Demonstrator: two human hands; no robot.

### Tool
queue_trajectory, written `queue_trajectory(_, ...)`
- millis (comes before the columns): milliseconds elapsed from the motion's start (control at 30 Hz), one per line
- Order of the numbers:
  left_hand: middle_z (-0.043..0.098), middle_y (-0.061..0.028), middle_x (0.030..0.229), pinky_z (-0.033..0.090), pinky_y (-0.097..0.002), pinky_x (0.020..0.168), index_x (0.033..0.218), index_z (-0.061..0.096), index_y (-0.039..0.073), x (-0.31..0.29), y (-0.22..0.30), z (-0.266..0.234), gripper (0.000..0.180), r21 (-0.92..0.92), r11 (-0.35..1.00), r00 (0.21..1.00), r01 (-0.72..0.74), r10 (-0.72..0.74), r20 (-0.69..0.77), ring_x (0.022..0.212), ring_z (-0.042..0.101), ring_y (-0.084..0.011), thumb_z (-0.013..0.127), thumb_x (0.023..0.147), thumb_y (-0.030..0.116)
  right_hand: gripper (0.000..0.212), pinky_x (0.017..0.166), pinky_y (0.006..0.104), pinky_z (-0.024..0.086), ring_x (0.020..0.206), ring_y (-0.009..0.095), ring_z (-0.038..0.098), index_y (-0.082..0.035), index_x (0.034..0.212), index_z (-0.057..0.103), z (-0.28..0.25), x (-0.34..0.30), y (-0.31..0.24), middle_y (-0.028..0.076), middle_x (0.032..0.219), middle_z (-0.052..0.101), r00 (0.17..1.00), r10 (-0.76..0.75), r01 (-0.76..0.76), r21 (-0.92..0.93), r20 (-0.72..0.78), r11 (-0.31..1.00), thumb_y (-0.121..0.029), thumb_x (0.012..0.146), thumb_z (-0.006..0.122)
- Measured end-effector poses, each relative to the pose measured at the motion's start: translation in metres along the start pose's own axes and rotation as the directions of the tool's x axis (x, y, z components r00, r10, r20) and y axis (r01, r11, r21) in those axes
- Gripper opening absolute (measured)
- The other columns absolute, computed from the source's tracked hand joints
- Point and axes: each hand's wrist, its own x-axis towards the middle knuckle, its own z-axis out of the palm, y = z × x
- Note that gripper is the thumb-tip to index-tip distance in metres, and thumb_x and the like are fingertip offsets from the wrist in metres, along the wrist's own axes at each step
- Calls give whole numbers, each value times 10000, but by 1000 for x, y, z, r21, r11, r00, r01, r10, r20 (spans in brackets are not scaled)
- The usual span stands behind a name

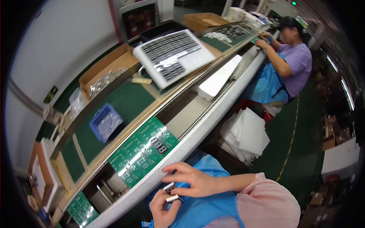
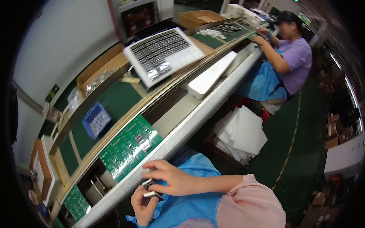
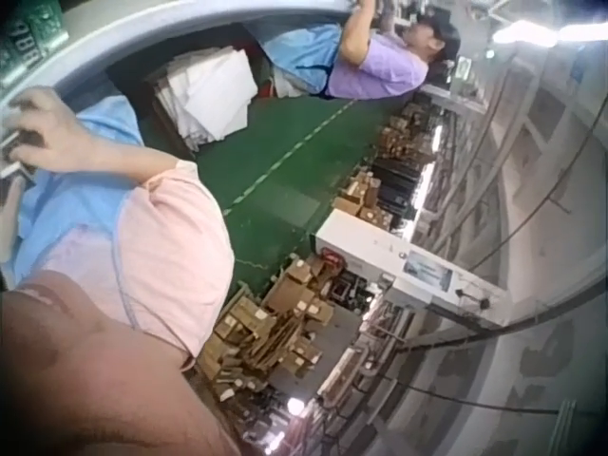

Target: The person assembles digital display components onto green circuit boards by hand on a factory assembly line.

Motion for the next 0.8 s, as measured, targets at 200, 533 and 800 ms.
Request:
queue_trajectory(200,604,-74,1016,513,-235,751,1066,595,-36,8,-12,13,174,-277,959,997,58,-71,-39,893,603,-108,627,896,-53,393,918,410,506,1088,330,618,-24,1115,658,-25,2,10,162,1291,578,959,-228,271,-298,170,915,-91,739,748)
queue_trajectory(533,628,-68,1008,579,-285,817,1078,603,-29,15,-11,-2,193,-233,950,975,209,-222,-30,933,640,-119,658,901,26,371,903,433,522,1120,359,589,-25,969,620,-30,46,1,181,1257,564,863,-140,348,-370,485,862,-100,652,798)
queue_trajectory(800,667,-167,1161,553,-287,750,1065,584,-33,14,-1,-42,164,-292,955,967,-61,-16,-254,928,681,-167,617,907,-5,402,879,440,511,1053,368,594,-25,977,622,-41,104,-3,172,1178,595,857,-213,417,-387,470,823,-62,614,789)
